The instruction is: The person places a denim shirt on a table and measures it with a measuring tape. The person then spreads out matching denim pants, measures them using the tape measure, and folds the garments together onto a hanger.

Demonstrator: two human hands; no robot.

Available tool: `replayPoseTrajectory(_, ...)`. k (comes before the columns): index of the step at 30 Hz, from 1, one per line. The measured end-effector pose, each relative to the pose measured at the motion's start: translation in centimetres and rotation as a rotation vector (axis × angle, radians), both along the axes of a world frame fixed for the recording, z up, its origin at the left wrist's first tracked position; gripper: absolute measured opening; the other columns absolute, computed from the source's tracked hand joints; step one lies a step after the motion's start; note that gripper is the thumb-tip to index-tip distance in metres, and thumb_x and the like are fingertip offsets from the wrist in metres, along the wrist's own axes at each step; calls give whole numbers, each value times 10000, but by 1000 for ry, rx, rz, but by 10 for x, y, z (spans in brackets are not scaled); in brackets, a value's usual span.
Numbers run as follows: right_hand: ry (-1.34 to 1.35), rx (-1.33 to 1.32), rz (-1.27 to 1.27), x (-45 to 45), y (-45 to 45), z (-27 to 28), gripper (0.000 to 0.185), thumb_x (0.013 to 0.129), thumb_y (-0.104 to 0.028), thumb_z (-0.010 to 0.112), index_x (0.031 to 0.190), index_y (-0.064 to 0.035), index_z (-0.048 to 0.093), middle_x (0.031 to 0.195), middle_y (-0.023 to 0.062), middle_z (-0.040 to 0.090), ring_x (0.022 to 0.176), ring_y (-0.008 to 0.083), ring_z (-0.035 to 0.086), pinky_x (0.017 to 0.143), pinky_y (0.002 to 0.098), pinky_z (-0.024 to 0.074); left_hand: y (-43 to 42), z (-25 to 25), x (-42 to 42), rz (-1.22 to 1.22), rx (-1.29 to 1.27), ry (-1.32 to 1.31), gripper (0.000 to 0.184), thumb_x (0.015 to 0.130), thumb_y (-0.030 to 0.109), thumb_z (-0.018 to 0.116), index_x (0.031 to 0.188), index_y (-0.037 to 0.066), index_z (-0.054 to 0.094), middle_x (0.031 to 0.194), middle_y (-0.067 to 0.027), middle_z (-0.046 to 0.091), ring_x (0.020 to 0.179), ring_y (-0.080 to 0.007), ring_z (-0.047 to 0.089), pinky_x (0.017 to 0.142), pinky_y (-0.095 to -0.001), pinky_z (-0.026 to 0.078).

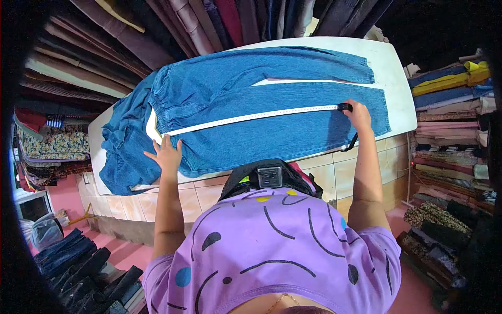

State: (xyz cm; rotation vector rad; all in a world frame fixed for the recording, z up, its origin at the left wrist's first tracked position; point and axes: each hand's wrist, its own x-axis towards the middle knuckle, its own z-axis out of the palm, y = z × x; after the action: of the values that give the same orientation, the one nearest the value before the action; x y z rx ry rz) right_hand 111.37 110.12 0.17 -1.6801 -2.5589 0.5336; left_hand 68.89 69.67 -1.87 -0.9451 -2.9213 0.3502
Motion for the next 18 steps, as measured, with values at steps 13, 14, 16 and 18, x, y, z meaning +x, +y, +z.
replayPoseTrajectory(13,-14,3,-34,73,55,-7,300,697,-88,718,985,-151,663,890,122,669,862,305,635,735,413,493,17,5,5,147,-73,-71,563,860,476,458,1292,116,465,1338,-28,474,1326,-367,257,983,-713,-18)
replayPoseTrajectory(14,-9,1,-31,82,62,-10,303,692,-81,718,982,-150,665,889,123,669,863,305,634,739,411,493,17,4,4,163,-76,-78,558,860,466,455,1297,119,461,1341,-27,472,1326,-368,258,984,-711,-18)
replayPoseTrajectory(16,-6,1,-31,97,74,-15,306,688,-74,719,980,-148,667,889,125,668,864,305,634,743,408,493,18,4,4,194,-73,-99,539,851,429,447,1306,139,451,1348,-26,465,1327,-370,259,992,-704,-19)
replayPoseTrajectory(18,-73,24,-83,109,84,-16,307,678,-63,720,969,-150,674,891,126,668,864,304,634,746,401,494,21,7,5,218,-86,-119,540,844,421,445,1308,145,445,1350,-27,464,1330,-369,252,995,-701,-21)
